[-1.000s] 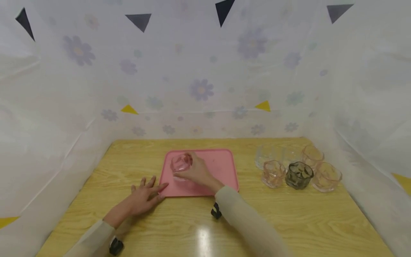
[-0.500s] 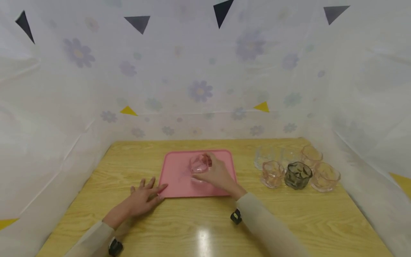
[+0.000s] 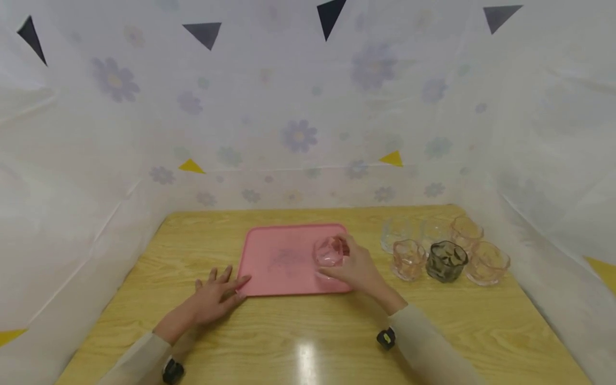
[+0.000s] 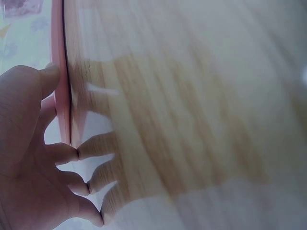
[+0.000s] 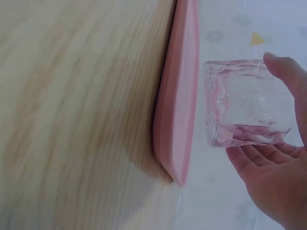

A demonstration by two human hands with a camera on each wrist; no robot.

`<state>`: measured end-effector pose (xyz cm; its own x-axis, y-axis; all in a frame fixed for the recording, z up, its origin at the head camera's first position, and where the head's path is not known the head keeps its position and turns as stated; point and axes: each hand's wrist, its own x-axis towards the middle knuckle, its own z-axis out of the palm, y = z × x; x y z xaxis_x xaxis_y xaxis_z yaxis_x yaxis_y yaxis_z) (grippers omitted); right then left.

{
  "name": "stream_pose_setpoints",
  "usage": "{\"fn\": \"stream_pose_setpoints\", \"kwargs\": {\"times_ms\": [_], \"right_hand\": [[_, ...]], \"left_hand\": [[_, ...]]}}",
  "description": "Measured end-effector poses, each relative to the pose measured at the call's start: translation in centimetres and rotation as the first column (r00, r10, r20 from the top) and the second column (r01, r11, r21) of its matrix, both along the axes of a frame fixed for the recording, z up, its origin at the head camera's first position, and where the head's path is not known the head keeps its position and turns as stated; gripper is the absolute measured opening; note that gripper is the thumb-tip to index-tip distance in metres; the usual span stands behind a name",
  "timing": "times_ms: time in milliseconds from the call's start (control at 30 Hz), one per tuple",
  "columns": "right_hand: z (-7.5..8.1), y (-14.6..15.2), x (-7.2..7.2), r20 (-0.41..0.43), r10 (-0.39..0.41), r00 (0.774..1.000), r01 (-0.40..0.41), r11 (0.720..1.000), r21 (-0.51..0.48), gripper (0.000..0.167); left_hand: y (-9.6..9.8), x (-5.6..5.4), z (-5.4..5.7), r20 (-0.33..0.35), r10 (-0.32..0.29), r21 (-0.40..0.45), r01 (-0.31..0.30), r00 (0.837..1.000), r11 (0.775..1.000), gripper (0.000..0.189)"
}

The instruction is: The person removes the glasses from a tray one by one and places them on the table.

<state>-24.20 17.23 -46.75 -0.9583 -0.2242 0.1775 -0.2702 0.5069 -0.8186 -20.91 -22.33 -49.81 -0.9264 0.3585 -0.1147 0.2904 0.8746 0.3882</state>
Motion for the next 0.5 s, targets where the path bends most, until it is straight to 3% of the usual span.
{"fn": "stream_pose_setpoints", "kwargs": {"times_ms": [200, 500], "right_hand": [[0.1, 2.5, 1.4, -0.014, -0.038, 0.999, 0.038, 0.999, 0.023, 0.095], [0.0, 6.0, 3.2, 0.043, -0.05, 0.998, 0.05, 0.999, 0.0, 0.098]], "left_hand": [[-0.1, 0.0, 0.1, -0.011, -0.002, 0.0, 0.002, 1.0, 1.0, 0.055], [-0.1, 0.3, 0.3, -0.001, -0.004, 0.006, 0.004, 1.0, 1.0, 0.055]]}}
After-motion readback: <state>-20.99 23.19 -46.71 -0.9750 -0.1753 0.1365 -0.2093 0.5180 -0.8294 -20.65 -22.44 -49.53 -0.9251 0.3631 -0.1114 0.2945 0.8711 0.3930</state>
